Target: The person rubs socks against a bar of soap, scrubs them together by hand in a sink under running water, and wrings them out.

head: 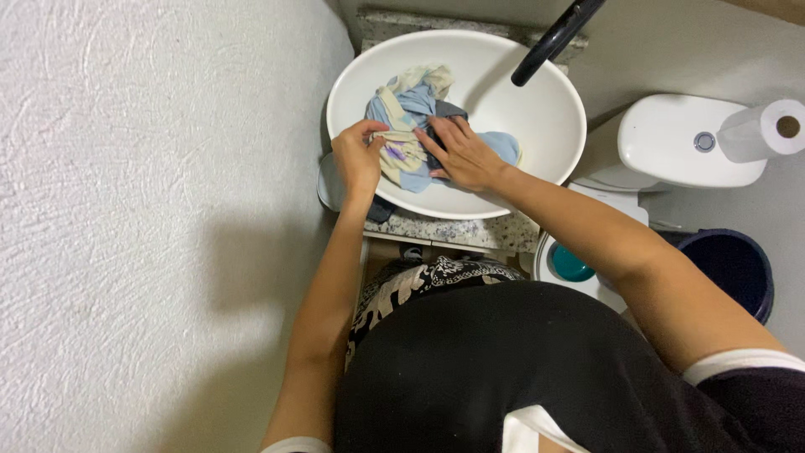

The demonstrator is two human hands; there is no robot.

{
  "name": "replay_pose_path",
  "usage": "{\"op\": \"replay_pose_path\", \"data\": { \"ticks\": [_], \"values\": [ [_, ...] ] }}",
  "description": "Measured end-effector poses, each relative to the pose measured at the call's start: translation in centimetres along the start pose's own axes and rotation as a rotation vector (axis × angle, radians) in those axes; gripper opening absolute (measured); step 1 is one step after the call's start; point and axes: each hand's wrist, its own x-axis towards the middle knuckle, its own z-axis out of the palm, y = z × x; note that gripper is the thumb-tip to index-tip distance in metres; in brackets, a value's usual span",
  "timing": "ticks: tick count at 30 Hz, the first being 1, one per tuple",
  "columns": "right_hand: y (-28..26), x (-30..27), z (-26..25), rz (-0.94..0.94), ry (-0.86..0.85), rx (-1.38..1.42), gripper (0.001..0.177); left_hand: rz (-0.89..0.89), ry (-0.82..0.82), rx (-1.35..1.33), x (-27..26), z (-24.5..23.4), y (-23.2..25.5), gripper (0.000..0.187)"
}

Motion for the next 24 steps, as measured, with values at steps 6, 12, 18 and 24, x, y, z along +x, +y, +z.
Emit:
{"op": "replay_pose_path", "data": {
  "ticks": [6,12,18,24],
  "values": [
    [0.8,-1.1,-0.9,0.079,-0.044,-0.100,0.083,0.011,-0.034,-0.032,-0.1,-0.1,0.5,0.019],
    [1.7,-1.8,-2.5,0.292,-0.180,-0.020,0.082,-0.005,-0.050,0.060,0.1,-0.4,1.4,0.017],
    [2.4,-3.1,-4.7,0.508,-0.333,0.310,0.077,0.381,-0.071,0.415,-0.1,0.3,1.1,0.027],
    [1.2,-4.0,-7.3,0.550,-0.041,0.348,0.078,0.635,-0.307,0.562,0.7,1.7,-0.9,0.027]
  ]
}}
